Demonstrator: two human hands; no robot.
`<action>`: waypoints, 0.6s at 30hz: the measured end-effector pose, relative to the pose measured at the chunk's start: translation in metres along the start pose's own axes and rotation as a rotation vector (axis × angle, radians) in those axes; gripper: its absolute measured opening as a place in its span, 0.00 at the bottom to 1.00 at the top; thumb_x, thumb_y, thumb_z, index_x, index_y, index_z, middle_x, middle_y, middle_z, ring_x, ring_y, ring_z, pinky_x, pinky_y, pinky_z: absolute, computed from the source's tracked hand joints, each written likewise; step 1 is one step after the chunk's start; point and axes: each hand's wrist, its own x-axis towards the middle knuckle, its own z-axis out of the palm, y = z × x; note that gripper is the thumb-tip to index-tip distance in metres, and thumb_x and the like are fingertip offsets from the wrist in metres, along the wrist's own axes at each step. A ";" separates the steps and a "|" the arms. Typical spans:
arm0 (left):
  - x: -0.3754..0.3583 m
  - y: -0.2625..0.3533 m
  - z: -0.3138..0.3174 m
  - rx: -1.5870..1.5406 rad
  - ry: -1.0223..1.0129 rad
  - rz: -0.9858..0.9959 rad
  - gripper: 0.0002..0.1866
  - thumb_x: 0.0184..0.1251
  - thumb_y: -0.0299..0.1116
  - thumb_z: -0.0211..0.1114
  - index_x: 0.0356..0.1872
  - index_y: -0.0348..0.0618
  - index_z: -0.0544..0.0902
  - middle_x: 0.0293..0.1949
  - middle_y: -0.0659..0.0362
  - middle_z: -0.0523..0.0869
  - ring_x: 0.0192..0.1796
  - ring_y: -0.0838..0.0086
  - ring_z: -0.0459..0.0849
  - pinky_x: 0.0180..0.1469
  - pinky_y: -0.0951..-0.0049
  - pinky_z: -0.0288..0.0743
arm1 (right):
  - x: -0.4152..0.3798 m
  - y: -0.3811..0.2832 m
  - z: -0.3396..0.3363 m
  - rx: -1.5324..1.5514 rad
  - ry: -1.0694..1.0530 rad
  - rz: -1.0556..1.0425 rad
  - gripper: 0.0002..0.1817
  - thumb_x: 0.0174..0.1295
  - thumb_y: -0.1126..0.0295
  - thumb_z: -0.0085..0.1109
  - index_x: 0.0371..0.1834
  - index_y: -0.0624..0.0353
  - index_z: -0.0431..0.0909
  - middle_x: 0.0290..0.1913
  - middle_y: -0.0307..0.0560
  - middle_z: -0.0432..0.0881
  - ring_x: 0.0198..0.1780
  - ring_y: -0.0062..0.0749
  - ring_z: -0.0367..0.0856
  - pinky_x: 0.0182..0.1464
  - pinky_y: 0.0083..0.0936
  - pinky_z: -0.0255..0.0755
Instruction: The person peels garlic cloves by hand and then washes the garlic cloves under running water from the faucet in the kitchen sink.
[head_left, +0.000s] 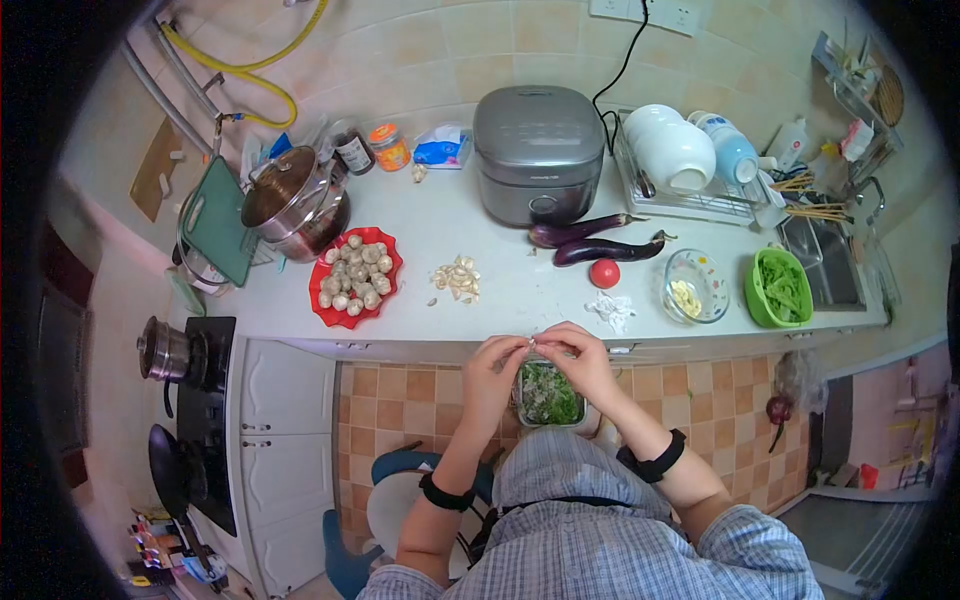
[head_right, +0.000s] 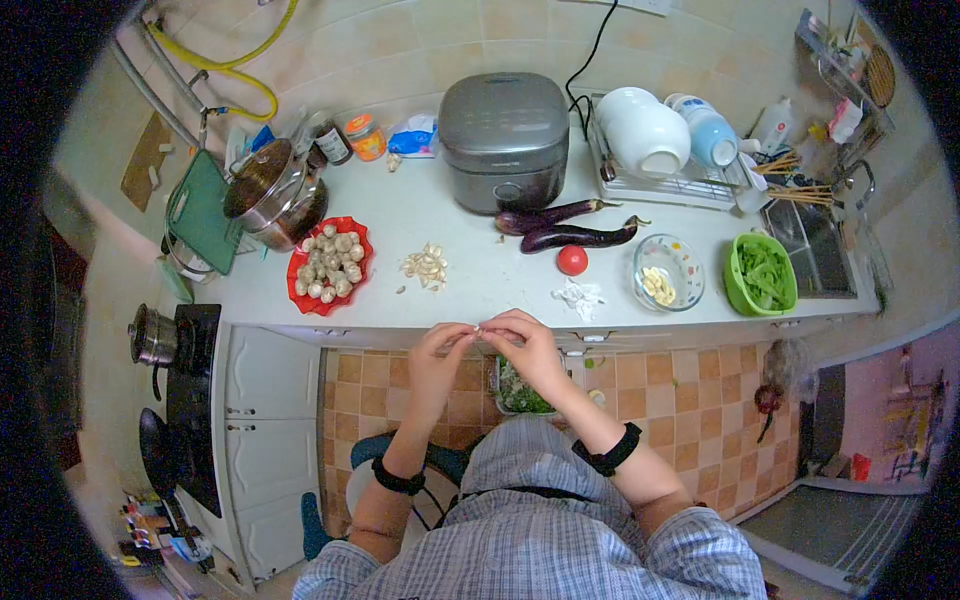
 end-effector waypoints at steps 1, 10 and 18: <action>0.000 0.001 0.002 -0.003 0.009 0.005 0.05 0.53 0.22 0.59 0.31 0.34 0.79 0.32 0.57 0.80 0.36 0.75 0.79 0.42 0.79 0.71 | 0.000 0.001 -0.001 -0.047 0.006 -0.082 0.07 0.53 0.77 0.55 0.35 0.66 0.77 0.36 0.45 0.76 0.39 0.24 0.76 0.42 0.17 0.71; -0.004 0.005 0.012 0.257 0.009 0.114 0.05 0.49 0.23 0.61 0.29 0.37 0.80 0.29 0.56 0.80 0.32 0.69 0.79 0.35 0.76 0.71 | -0.003 0.004 -0.007 0.020 0.036 0.002 0.06 0.52 0.78 0.55 0.33 0.66 0.77 0.36 0.45 0.76 0.38 0.24 0.76 0.41 0.16 0.71; -0.005 0.003 0.016 0.268 0.005 0.185 0.05 0.52 0.26 0.60 0.31 0.39 0.80 0.27 0.56 0.79 0.27 0.68 0.79 0.30 0.76 0.72 | -0.002 0.015 -0.011 0.233 0.018 0.081 0.05 0.54 0.77 0.55 0.32 0.68 0.76 0.34 0.42 0.77 0.36 0.20 0.76 0.39 0.13 0.71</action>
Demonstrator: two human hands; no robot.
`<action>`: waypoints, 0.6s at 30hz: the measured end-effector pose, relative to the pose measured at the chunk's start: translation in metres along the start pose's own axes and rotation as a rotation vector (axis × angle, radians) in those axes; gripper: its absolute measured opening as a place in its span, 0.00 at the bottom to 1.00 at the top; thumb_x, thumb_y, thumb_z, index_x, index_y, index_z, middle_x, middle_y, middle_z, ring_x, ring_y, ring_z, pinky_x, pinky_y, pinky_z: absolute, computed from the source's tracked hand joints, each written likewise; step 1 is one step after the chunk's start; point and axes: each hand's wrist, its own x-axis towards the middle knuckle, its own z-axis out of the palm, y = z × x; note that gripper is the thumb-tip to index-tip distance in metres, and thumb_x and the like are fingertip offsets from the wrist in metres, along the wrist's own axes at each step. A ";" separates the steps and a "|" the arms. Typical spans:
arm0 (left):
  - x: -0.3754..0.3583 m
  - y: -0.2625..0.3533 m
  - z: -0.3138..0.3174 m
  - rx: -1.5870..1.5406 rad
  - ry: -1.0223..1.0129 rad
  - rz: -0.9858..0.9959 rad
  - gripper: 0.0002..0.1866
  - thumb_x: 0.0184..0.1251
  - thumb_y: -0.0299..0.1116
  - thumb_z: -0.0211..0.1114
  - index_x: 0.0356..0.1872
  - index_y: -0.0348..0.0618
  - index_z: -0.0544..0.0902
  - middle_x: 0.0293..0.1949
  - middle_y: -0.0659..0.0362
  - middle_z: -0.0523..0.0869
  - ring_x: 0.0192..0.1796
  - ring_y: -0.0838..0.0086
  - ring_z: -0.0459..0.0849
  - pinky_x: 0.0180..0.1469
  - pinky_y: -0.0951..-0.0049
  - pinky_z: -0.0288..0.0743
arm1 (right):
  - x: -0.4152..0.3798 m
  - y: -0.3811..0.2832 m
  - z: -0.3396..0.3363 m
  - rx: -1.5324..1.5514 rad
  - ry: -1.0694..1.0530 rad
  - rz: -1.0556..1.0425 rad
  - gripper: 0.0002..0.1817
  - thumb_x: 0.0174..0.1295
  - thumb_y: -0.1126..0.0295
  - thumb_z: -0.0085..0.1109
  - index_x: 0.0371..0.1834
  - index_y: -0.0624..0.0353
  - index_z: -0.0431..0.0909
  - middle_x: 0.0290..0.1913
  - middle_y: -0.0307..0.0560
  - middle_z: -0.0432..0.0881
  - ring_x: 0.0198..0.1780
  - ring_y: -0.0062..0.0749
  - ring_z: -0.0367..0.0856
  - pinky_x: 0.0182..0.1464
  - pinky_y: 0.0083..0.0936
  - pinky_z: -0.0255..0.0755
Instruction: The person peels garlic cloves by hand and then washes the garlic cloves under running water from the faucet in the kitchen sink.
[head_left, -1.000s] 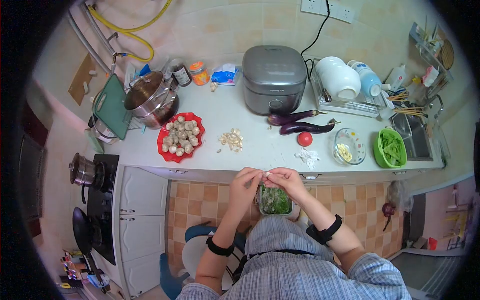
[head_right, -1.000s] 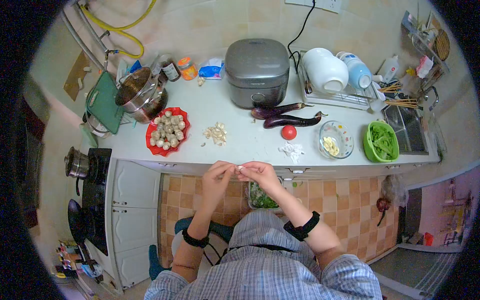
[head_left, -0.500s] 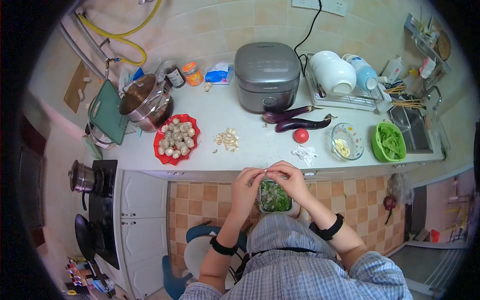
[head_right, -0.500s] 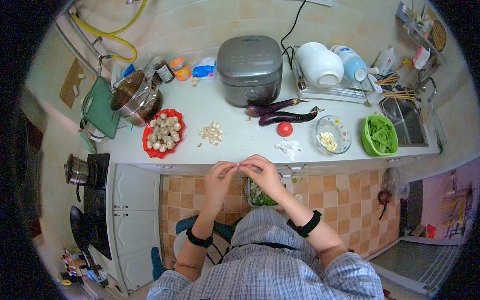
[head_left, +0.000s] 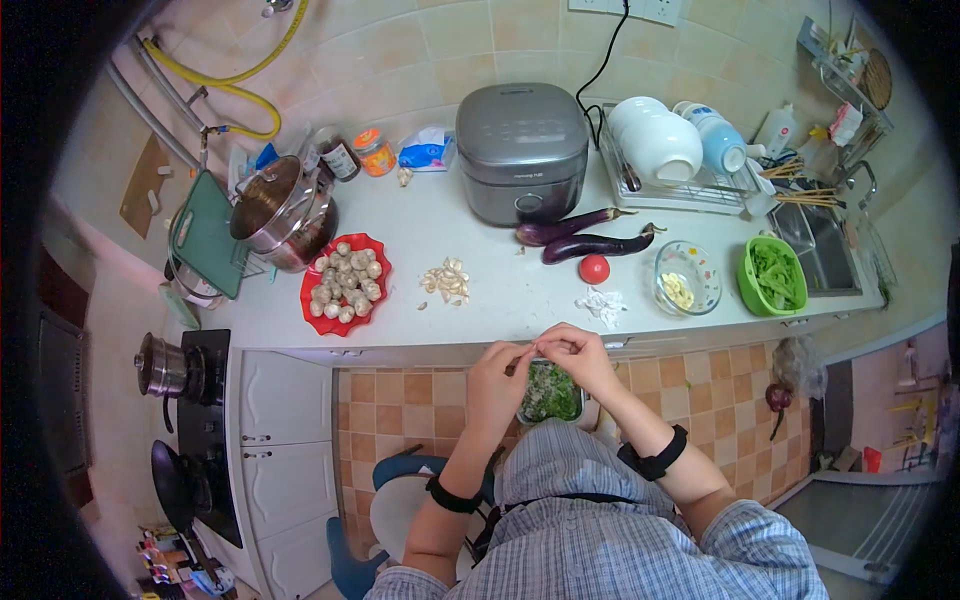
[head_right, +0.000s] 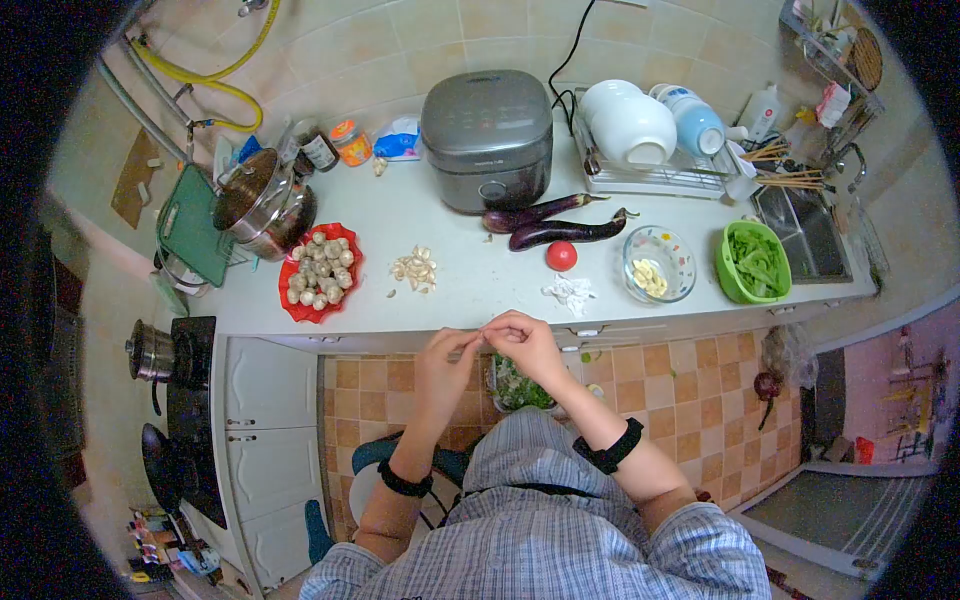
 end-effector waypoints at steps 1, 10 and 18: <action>0.001 -0.001 0.000 -0.063 -0.026 -0.088 0.05 0.51 0.24 0.61 0.30 0.37 0.80 0.27 0.56 0.79 0.30 0.71 0.79 0.33 0.77 0.72 | 0.001 0.000 0.000 0.068 0.001 0.013 0.05 0.54 0.77 0.55 0.31 0.67 0.76 0.33 0.41 0.77 0.35 0.19 0.76 0.38 0.13 0.71; 0.002 -0.030 0.003 -0.465 -0.280 -0.310 0.04 0.56 0.24 0.59 0.31 0.34 0.76 0.30 0.59 0.80 0.36 0.78 0.79 0.38 0.82 0.71 | 0.001 -0.016 -0.014 -0.107 -0.163 0.092 0.05 0.53 0.77 0.56 0.32 0.65 0.75 0.31 0.38 0.77 0.34 0.15 0.75 0.37 0.11 0.69; 0.000 -0.041 0.006 -0.786 -0.493 -0.356 0.05 0.60 0.23 0.54 0.36 0.37 0.69 0.34 0.58 0.78 0.39 0.77 0.77 0.44 0.79 0.70 | 0.004 -0.029 -0.020 -0.221 -0.310 0.152 0.06 0.52 0.75 0.58 0.31 0.64 0.74 0.28 0.39 0.77 0.32 0.16 0.75 0.36 0.13 0.69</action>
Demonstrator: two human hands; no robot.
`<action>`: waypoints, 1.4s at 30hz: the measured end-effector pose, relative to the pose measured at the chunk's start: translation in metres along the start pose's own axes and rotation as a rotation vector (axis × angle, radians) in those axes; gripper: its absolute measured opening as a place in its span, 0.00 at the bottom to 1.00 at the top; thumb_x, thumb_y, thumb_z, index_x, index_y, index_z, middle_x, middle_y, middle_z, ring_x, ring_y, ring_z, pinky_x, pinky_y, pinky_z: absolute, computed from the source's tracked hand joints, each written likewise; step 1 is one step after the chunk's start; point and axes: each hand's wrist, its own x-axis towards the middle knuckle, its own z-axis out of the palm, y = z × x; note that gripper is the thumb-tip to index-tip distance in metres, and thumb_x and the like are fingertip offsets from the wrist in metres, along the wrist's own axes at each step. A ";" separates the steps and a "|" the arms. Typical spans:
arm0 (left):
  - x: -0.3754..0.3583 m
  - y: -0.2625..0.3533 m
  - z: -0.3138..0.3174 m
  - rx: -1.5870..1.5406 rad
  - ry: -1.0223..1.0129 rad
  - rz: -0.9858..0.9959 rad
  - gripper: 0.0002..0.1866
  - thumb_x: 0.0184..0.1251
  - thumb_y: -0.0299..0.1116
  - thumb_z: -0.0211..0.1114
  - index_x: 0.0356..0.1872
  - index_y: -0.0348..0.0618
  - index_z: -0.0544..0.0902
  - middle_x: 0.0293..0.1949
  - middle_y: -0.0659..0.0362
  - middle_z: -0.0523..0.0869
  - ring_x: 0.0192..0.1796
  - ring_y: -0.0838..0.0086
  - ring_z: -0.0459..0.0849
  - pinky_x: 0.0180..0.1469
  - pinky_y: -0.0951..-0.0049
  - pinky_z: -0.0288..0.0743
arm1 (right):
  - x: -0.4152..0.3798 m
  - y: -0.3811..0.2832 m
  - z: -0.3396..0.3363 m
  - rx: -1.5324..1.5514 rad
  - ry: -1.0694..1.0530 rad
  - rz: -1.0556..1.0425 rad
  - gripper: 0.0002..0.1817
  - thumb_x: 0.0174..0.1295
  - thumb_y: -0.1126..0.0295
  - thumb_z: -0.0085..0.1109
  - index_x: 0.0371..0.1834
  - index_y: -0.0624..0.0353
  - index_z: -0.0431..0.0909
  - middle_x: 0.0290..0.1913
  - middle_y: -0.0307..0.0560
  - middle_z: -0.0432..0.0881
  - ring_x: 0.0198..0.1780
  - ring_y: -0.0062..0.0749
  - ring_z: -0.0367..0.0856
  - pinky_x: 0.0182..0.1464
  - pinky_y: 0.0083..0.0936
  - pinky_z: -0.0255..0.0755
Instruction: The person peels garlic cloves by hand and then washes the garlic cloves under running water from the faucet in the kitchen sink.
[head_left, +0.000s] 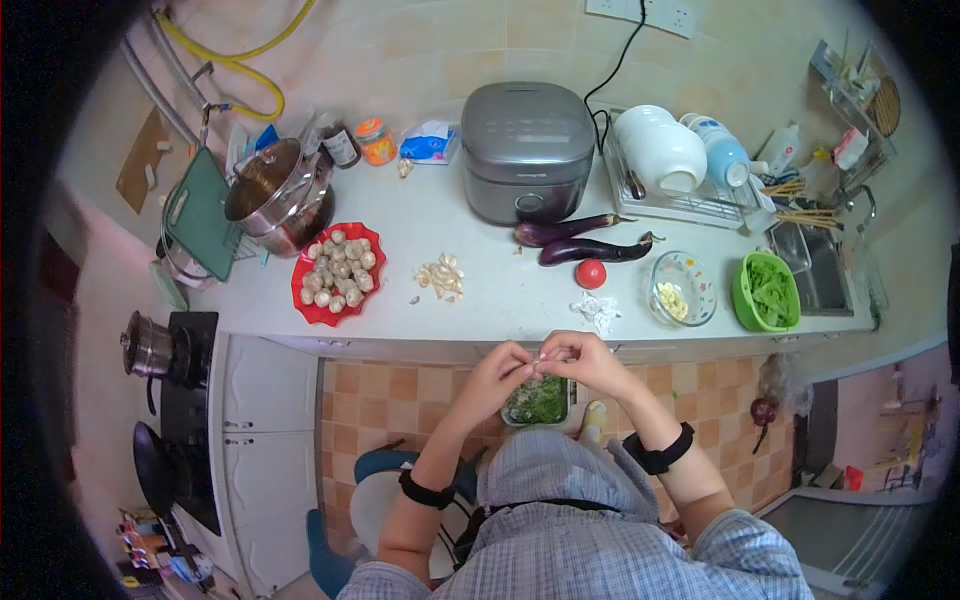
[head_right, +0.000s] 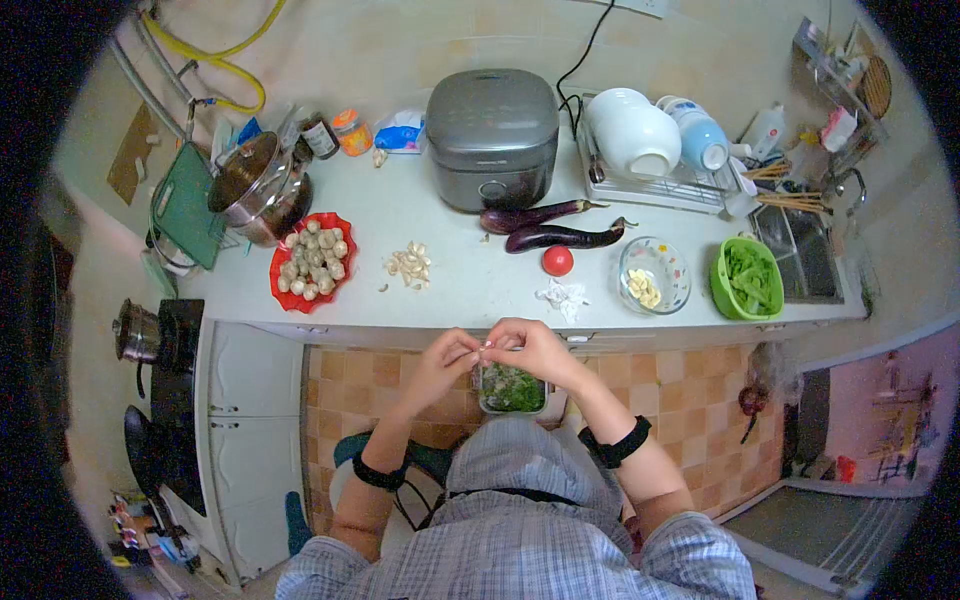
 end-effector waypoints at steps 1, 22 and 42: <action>0.000 -0.003 0.000 -0.010 0.001 0.021 0.05 0.59 0.22 0.54 0.36 0.37 0.69 0.33 0.58 0.78 0.39 0.77 0.77 0.44 0.79 0.70 | 0.000 0.000 0.001 -0.033 0.009 -0.012 0.06 0.52 0.75 0.57 0.31 0.64 0.74 0.26 0.41 0.78 0.31 0.18 0.76 0.36 0.15 0.69; 0.001 -0.043 0.007 0.152 0.261 -0.046 0.05 0.55 0.25 0.59 0.31 0.34 0.75 0.30 0.57 0.79 0.36 0.76 0.79 0.43 0.75 0.72 | 0.013 0.058 -0.007 -0.164 -0.014 0.128 0.06 0.51 0.76 0.58 0.32 0.63 0.72 0.30 0.38 0.75 0.35 0.17 0.72 0.40 0.15 0.66; -0.009 -0.073 0.011 0.273 0.561 0.015 0.04 0.52 0.23 0.58 0.29 0.35 0.74 0.25 0.52 0.78 0.27 0.67 0.77 0.30 0.74 0.69 | 0.028 0.097 0.008 -0.006 -0.100 0.163 0.05 0.55 0.77 0.54 0.33 0.62 0.70 0.29 0.34 0.70 0.35 0.15 0.68 0.38 0.13 0.63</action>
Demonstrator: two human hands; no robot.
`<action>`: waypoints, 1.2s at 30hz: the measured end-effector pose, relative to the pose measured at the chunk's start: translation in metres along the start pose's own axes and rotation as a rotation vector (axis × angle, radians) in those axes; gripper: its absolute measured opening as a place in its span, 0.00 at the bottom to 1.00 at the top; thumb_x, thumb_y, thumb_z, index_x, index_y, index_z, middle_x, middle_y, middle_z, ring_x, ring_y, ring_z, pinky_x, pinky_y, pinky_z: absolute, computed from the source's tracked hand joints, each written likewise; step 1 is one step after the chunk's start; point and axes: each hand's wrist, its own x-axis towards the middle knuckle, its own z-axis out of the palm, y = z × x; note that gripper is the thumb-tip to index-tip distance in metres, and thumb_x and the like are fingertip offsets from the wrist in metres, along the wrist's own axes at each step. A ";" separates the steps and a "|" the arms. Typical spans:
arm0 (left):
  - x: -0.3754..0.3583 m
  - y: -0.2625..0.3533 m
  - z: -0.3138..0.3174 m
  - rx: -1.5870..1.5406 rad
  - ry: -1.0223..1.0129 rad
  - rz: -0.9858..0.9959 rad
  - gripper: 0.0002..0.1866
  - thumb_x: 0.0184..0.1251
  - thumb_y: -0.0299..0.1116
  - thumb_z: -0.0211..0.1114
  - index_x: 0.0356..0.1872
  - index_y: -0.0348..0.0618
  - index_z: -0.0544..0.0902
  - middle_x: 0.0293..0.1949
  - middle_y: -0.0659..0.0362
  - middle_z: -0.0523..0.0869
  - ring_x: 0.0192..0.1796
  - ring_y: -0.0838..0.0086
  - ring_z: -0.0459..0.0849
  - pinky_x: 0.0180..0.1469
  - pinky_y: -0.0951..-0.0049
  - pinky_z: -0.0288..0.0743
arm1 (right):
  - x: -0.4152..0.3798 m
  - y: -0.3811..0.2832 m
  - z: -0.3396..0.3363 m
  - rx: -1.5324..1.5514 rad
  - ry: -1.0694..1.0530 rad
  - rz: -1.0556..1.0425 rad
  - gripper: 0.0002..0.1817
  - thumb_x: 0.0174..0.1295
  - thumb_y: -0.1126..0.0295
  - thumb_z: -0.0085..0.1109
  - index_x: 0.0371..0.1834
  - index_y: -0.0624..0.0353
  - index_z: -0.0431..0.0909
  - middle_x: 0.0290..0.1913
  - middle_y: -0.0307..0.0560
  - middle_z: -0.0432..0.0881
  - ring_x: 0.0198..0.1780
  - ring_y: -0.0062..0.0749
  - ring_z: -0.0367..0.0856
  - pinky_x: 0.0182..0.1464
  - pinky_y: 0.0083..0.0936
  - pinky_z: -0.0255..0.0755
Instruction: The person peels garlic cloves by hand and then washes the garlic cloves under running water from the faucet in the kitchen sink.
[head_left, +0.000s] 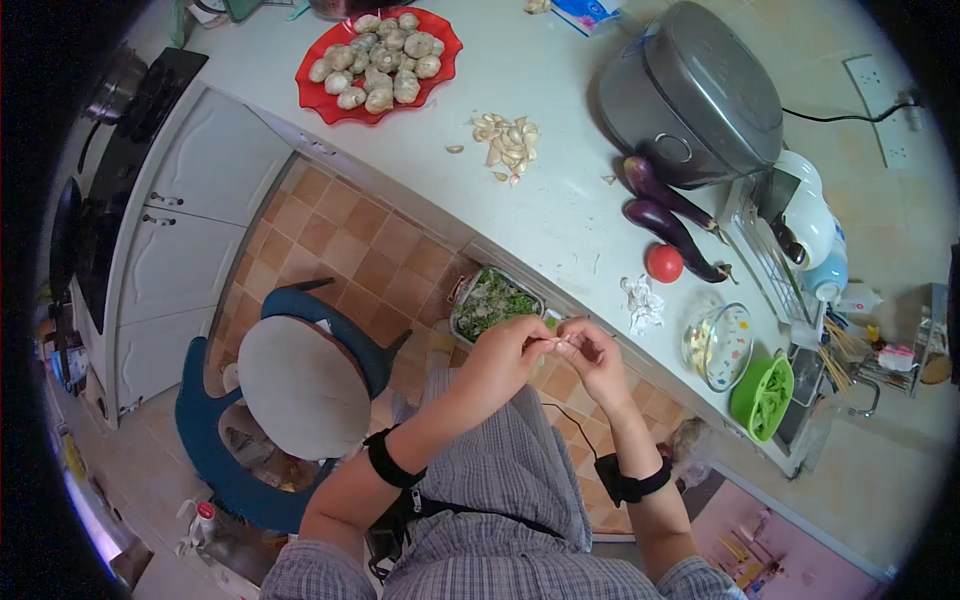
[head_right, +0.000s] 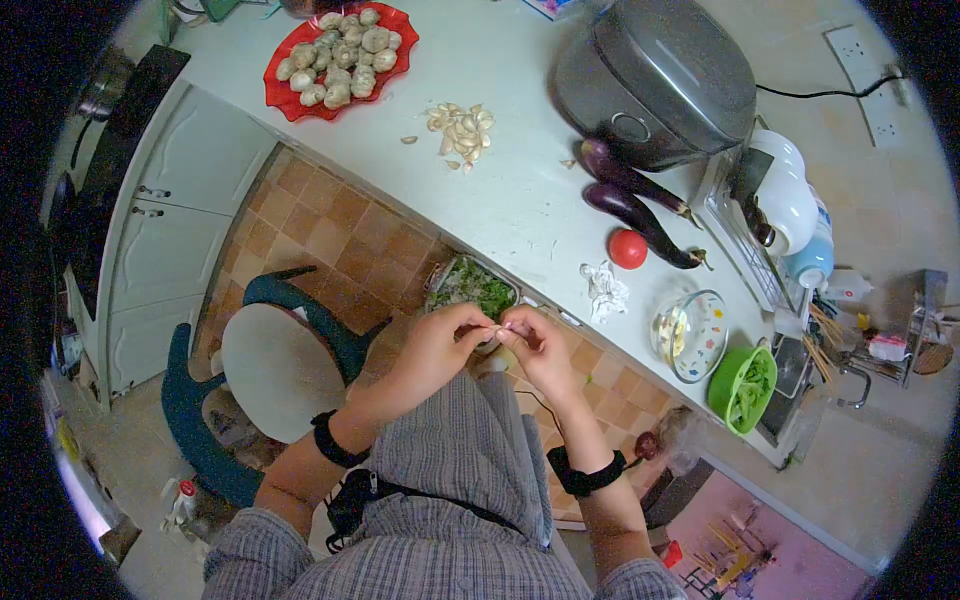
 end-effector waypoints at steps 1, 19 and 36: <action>-0.001 0.000 0.001 0.020 0.054 0.013 0.04 0.52 0.23 0.58 0.29 0.35 0.75 0.25 0.52 0.78 0.26 0.66 0.77 0.29 0.74 0.69 | 0.000 0.000 0.004 0.006 -0.006 -0.002 0.05 0.55 0.77 0.54 0.33 0.62 0.70 0.29 0.34 0.70 0.35 0.15 0.68 0.38 0.13 0.63; -0.017 -0.001 -0.028 -0.784 0.081 -0.428 0.12 0.58 0.29 0.58 0.41 0.32 0.76 0.37 0.53 0.80 0.38 0.73 0.80 0.42 0.77 0.75 | 0.002 -0.008 0.038 -0.194 0.207 -0.165 0.09 0.52 0.79 0.55 0.38 0.65 0.76 0.37 0.45 0.76 0.39 0.24 0.74 0.43 0.19 0.69; -0.023 0.009 -0.026 -0.036 0.113 -0.061 0.07 0.54 0.26 0.61 0.33 0.33 0.78 0.31 0.56 0.82 0.36 0.75 0.80 0.38 0.79 0.72 | -0.005 -0.027 0.042 -0.102 0.194 -0.015 0.06 0.51 0.78 0.57 0.33 0.65 0.78 0.31 0.41 0.76 0.33 0.20 0.73 0.37 0.15 0.68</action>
